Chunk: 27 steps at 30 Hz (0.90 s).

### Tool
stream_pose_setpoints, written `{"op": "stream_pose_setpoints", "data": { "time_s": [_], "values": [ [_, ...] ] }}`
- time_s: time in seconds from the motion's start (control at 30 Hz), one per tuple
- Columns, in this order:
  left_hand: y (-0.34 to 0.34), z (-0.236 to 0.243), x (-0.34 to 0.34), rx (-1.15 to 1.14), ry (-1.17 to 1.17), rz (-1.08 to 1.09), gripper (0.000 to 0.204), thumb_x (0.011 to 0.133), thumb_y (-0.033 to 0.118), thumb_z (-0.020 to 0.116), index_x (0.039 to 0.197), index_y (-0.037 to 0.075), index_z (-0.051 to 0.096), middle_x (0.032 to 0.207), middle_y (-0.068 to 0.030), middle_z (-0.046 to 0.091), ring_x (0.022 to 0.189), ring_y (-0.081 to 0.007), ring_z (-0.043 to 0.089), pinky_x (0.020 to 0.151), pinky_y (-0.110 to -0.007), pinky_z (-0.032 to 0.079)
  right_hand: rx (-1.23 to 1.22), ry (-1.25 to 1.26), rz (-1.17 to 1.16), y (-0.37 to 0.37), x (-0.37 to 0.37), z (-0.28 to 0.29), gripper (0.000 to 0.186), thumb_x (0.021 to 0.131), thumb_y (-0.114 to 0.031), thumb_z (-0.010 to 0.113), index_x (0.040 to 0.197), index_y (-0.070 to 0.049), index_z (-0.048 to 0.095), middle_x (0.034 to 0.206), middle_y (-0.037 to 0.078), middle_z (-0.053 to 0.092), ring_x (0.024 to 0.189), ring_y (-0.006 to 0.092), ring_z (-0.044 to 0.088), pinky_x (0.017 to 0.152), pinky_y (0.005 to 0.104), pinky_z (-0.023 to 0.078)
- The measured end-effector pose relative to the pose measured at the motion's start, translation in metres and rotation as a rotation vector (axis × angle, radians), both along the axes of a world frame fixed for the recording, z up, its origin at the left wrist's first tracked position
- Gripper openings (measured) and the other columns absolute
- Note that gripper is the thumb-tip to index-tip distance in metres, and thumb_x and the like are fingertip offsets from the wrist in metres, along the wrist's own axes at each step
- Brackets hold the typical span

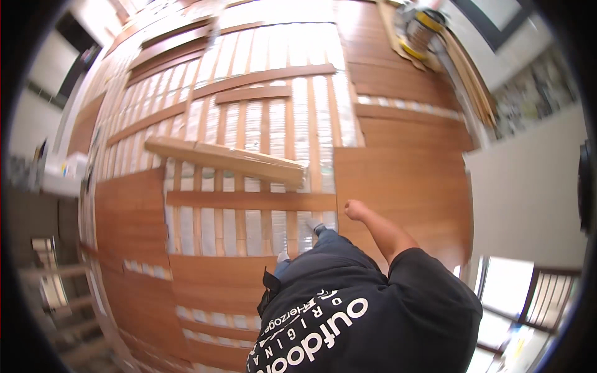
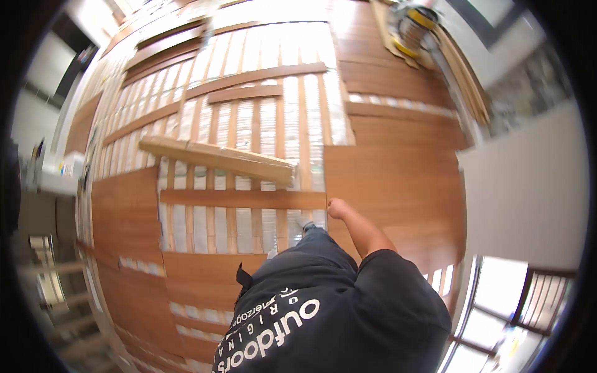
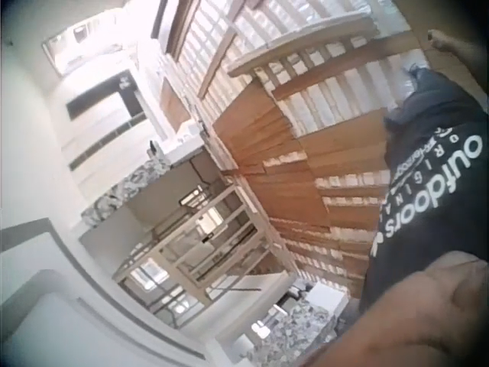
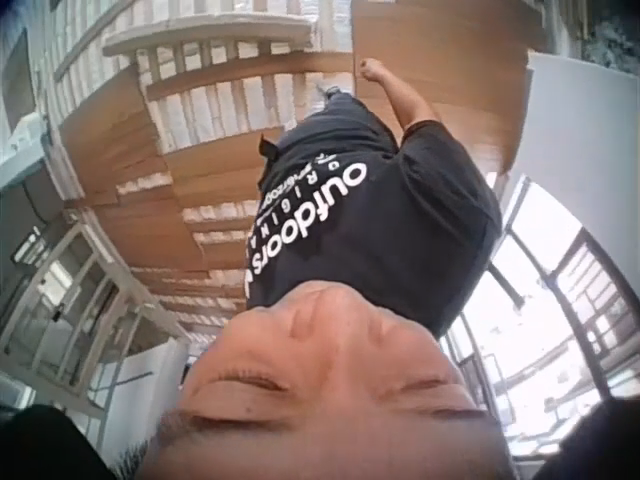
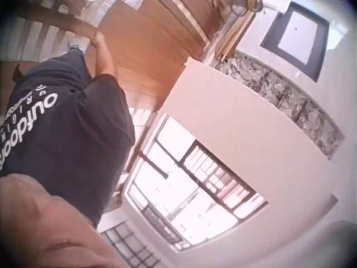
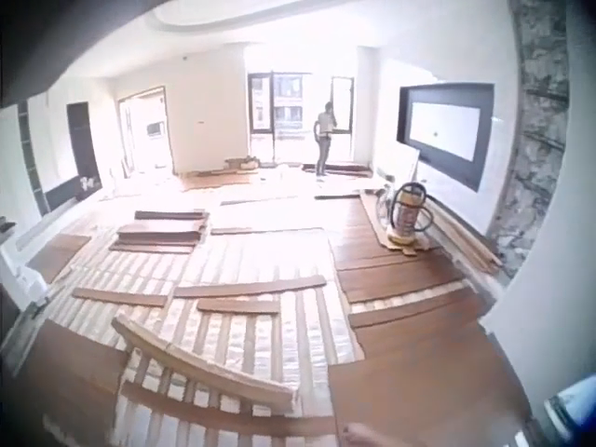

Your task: The person lays wooden floor planks onto a subfloor grid, applies adhesive from a bottle, aligns the planks using a hammer, and secures them with a power nailer.

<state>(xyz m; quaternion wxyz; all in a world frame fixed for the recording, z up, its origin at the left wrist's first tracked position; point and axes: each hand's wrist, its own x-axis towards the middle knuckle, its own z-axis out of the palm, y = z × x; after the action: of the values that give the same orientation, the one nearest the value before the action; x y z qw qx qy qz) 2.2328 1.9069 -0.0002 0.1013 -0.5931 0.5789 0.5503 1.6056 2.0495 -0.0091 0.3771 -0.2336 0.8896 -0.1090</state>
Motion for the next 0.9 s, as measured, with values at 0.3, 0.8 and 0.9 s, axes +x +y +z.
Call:
{"op": "stream_pose_setpoints", "data": {
  "time_s": [0.3, 0.8, 0.9],
  "values": [
    [-0.249, 0.033, 0.026, 0.062, -0.116, -0.081, 0.018, 0.086, -0.008, 0.057, 0.102, -0.003, 0.062, 0.075, -0.0114, 0.063, 0.059, -0.0181, 0.061, 0.048, -0.029, 0.049, 0.121, -0.070, -0.588, 0.227, 0.268, -0.012, 0.033, 0.086, -0.022, 0.062, 0.109, -0.003, 0.075, 0.112, 0.025, 0.072, 0.106, 0.0393, 0.069, 0.091, 0.0461, 0.055],
    [-0.124, 0.029, -0.294, 0.185, 0.139, -1.055, 0.031, 0.097, 0.019, 0.062, 0.119, -0.002, 0.067, 0.090, -0.0102, 0.072, 0.084, -0.0196, 0.067, 0.075, -0.036, 0.054, -0.047, -0.195, -1.140, 0.257, 0.379, 0.007, 0.030, 0.088, -0.027, 0.061, 0.104, -0.008, 0.077, 0.107, 0.022, 0.073, 0.102, 0.0366, 0.071, 0.091, 0.0448, 0.054],
    [-0.068, 0.038, -0.340, -0.206, 0.327, -1.621, 0.038, 0.098, 0.033, 0.056, 0.115, 0.002, 0.069, 0.106, -0.0215, 0.071, 0.096, -0.0427, 0.065, 0.088, -0.047, 0.053, -0.221, -0.074, -1.107, 0.289, 0.319, -0.006, 0.040, 0.094, -0.029, 0.062, 0.120, 0.000, 0.068, 0.094, 0.020, 0.073, 0.065, 0.0248, 0.069, 0.061, 0.0384, 0.056]
  ]
}}
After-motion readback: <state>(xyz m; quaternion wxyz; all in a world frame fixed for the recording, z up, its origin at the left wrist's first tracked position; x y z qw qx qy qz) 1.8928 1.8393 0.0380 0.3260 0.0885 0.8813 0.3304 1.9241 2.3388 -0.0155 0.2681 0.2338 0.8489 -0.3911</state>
